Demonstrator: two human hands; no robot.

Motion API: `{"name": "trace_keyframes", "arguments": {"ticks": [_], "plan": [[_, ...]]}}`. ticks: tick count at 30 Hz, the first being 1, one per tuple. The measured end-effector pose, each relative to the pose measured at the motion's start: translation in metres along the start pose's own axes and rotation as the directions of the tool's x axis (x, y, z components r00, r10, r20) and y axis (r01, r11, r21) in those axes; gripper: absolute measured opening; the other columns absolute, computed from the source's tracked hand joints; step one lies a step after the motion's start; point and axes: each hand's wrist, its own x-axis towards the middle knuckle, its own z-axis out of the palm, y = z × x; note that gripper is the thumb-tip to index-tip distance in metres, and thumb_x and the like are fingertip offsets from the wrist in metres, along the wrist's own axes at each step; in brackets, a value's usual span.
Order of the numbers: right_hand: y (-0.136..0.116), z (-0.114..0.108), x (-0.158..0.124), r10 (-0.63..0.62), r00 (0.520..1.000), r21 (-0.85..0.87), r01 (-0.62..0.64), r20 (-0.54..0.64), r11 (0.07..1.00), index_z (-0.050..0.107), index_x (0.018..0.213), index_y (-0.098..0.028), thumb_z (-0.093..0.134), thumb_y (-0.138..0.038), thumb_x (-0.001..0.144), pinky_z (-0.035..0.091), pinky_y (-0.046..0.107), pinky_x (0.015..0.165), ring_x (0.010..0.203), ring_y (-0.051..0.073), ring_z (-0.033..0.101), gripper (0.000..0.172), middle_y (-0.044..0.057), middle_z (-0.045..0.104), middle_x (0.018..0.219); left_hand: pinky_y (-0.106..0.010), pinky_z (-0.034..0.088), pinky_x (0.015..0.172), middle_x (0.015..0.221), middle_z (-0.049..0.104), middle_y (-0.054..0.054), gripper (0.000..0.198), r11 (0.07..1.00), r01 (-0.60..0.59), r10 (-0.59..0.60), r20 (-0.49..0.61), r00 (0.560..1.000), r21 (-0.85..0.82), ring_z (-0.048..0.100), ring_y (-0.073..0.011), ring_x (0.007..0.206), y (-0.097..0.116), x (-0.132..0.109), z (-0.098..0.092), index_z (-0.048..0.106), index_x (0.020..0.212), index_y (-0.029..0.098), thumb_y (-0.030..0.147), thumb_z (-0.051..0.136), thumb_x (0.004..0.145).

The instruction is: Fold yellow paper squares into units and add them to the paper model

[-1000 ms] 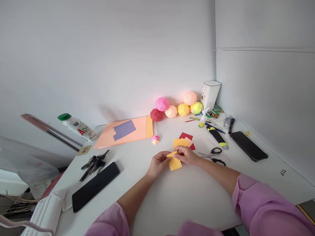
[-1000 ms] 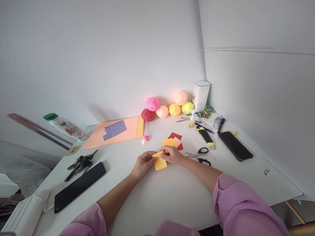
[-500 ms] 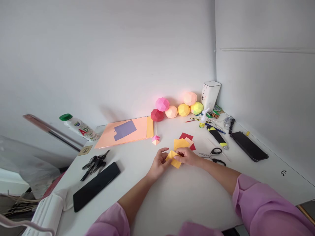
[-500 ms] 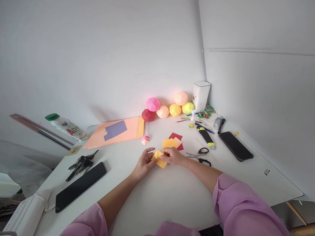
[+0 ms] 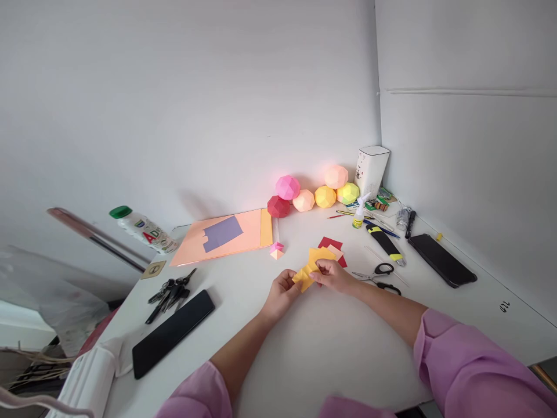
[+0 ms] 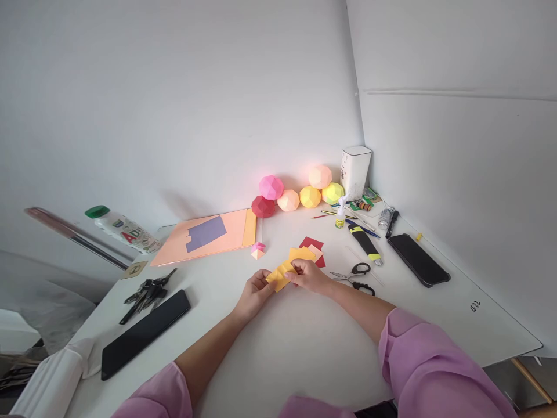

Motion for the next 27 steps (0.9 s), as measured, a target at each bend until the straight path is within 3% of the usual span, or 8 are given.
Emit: {"name": "trace_keyframes", "arguments": {"ticks": [6,10,15,18,21,27], "plan": [[-0.0022,0.0007,-0.0021,-0.01,1.0,-0.102,0.012,0.021,0.995,0.032,0.058,-0.018,0.06,-0.033,0.074,0.025,0.02,0.044,0.049,0.007,0.031,0.035,-0.006,0.032,0.056,-0.029,0.048,0.068,0.084,0.066,-0.004,0.034,1.0,-0.007,0.007,0.032,0.999,0.001,0.063,-0.0165,0.074,0.0021,-0.0013,0.0041,0.051,0.094,0.018,0.038,0.066,0.073],[-0.0028,0.0014,-0.0017,0.012,1.0,-0.007,-0.012,0.023,1.0,0.036,0.06,-0.018,0.059,-0.037,0.075,0.031,0.021,0.046,0.051,0.008,0.039,0.034,-0.006,0.036,0.057,-0.03,0.048,0.067,0.076,0.064,-0.002,0.039,0.998,0.006,-0.009,0.05,0.999,0.067,0.062,-0.0158,0.07,0.0015,-0.0019,0.0033,0.047,0.104,0.018,0.041,0.062,0.076],[-0.0006,0.0015,-0.0008,0.019,0.999,-0.018,-0.019,0.03,1.0,0.042,0.063,-0.017,0.06,-0.042,0.076,0.032,0.021,0.047,0.052,0.009,0.043,0.033,-0.004,0.042,0.058,-0.032,0.047,0.078,0.09,0.059,-0.002,0.053,0.961,-0.184,0.176,0.058,0.983,0.208,0.059,-0.0149,0.083,-0.0023,-0.0048,0.0033,0.033,0.127,0.025,0.032,0.058,0.081],[-0.0002,0.0016,-0.0013,0.009,0.999,-0.078,-0.007,0.034,0.997,0.045,0.063,-0.016,0.06,-0.043,0.076,0.03,0.021,0.047,0.051,0.008,0.04,0.033,-0.004,0.043,0.058,-0.033,0.047,0.079,0.1,0.056,-0.005,0.04,0.893,-0.307,0.287,0.109,0.952,0.329,0.055,-0.0169,0.089,-0.0031,-0.0056,0.0046,0.046,0.121,0.027,0.028,0.055,0.082],[-0.0013,0.0013,-0.0017,-0.005,0.999,-0.071,0.008,0.046,0.997,0.049,0.065,-0.016,0.061,-0.045,0.075,0.032,0.021,0.047,0.053,0.009,0.041,0.033,-0.004,0.045,0.058,-0.035,0.046,0.078,0.094,0.057,-0.006,0.032,0.822,-0.379,0.35,0.146,0.925,0.425,0.054,-0.0184,0.087,-0.0022,-0.0057,0.0054,0.057,0.113,0.026,0.025,0.054,0.082],[-0.0013,-0.0016,-0.0003,0.035,0.999,0.002,-0.035,0.036,0.999,0.048,0.062,-0.016,0.068,-0.045,0.068,0.036,0.022,0.049,0.053,0.01,0.048,0.036,-0.004,0.049,0.057,-0.031,0.048,0.074,0.093,0.056,-0.004,0.038,0.902,-0.278,0.279,0.044,0.959,0.331,0.053,-0.0164,0.083,-0.0032,-0.0041,0.0035,0.057,0.117,0.028,0.03,0.059,0.079]]}}
